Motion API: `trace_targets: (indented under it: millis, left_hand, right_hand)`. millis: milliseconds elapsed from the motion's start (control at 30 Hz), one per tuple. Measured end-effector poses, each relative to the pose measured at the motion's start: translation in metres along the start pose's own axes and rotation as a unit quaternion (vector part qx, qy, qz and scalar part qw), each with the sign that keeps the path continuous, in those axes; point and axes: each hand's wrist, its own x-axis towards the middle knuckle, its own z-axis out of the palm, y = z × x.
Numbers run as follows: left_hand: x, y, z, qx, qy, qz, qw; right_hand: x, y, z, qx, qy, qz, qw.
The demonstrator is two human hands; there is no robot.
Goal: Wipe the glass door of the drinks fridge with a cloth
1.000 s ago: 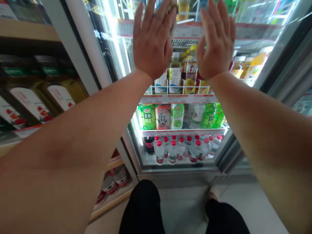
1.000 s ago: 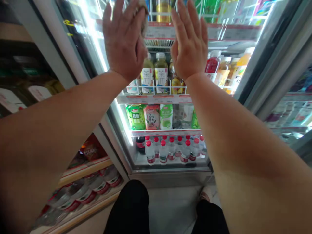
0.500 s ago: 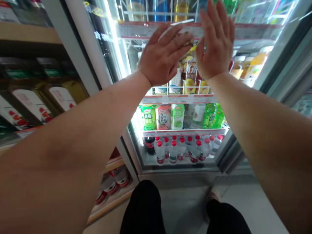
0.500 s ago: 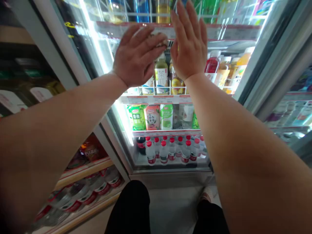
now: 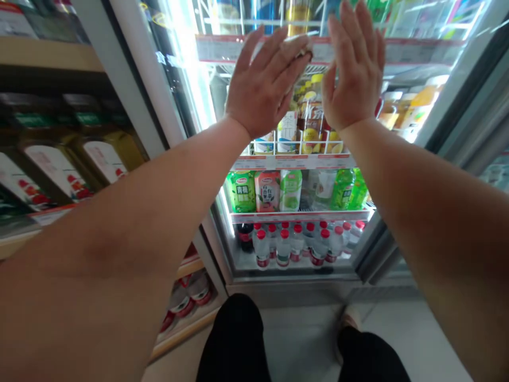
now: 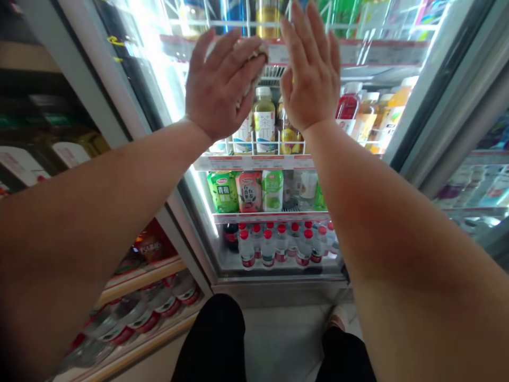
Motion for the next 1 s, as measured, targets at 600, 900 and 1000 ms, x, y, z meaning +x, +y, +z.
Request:
trace_targets:
  millis: [600,900,1000]
  left_hand:
    - [0.004,0.006,-0.008,0.023,-0.003,-0.025,0.999]
    - [0.003,0.002,-0.011,0.042,-0.014,-0.018,0.999]
    - [0.001,-0.001,-0.01,0.034,-0.026,0.029,0.999]
  right_hand:
    - [-0.002,0.001,0.0,-0.026,0.001,-0.002,1.0]
    - [-0.003,0.001,0.001,-0.017,0.008,-0.011,1.0]
    - [-0.003,0.002,0.001,-0.013,0.008,-0.014,1.0]
